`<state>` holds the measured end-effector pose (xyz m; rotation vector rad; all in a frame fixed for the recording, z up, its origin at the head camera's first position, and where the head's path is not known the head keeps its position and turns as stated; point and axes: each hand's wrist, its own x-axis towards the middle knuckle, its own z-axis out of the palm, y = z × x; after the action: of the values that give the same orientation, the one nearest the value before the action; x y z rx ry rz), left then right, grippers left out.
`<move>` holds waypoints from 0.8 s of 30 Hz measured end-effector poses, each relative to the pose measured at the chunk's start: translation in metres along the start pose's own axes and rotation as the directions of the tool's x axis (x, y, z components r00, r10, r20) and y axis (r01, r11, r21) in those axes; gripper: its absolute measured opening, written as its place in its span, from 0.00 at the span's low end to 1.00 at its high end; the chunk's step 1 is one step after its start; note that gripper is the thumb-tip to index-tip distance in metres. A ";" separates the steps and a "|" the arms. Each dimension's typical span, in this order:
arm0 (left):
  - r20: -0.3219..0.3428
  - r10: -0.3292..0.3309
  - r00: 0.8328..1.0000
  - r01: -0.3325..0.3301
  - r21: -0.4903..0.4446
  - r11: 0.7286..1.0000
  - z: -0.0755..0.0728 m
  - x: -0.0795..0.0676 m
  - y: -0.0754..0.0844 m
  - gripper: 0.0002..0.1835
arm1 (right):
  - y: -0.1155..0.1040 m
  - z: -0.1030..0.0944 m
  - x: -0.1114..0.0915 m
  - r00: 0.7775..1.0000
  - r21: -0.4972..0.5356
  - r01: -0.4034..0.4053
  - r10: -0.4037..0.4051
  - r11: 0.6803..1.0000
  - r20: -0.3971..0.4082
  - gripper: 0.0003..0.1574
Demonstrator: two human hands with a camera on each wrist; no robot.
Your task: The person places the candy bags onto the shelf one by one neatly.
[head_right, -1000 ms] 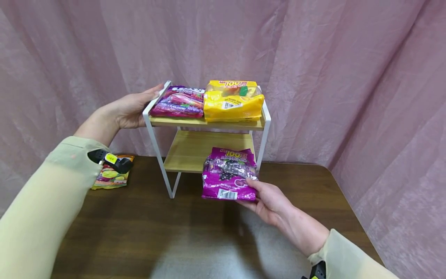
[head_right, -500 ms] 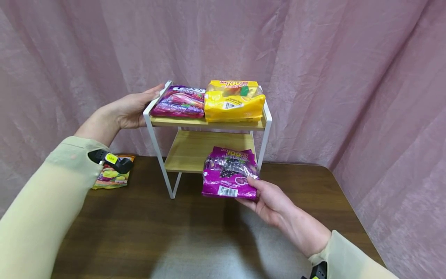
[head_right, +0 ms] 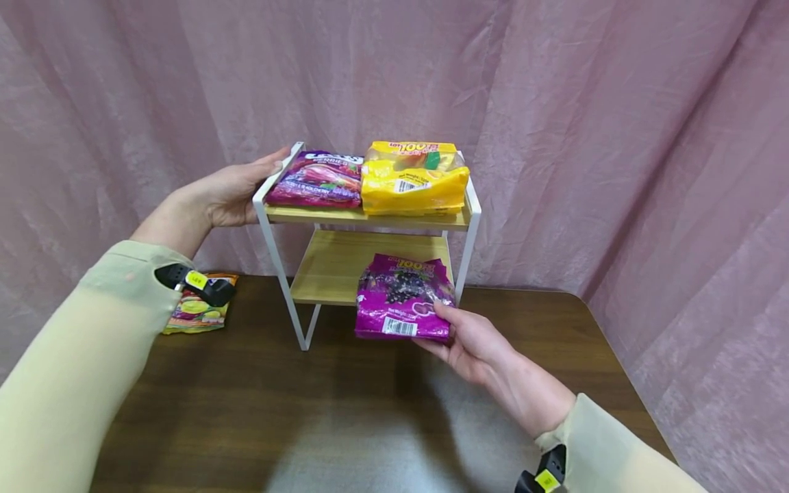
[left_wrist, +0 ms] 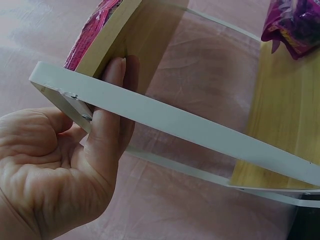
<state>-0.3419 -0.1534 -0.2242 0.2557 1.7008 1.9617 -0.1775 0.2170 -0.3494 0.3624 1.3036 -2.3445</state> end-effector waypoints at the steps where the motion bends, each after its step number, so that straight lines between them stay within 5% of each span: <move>1: -0.002 0.000 1.000 0.000 0.000 1.000 0.000 0.000 0.000 0.33 | -0.001 0.000 0.001 1.000 0.007 -0.004 0.004 1.000 -0.008 0.40; 13: -0.008 0.004 1.000 -0.004 -0.012 1.000 -0.001 0.000 0.001 0.33 | -0.010 -0.005 0.013 0.999 0.083 -0.038 0.040 0.996 -0.022 0.44; 24: 0.000 0.003 1.000 -0.003 -0.010 1.000 -0.001 -0.001 0.000 0.34 | 0.005 -0.012 0.015 0.995 0.146 -0.053 0.065 0.988 -0.076 0.47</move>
<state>-0.3412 -0.1544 -0.2240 0.2546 1.6916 1.9719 -0.1879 0.2207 -0.3659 0.5386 1.1454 -2.4026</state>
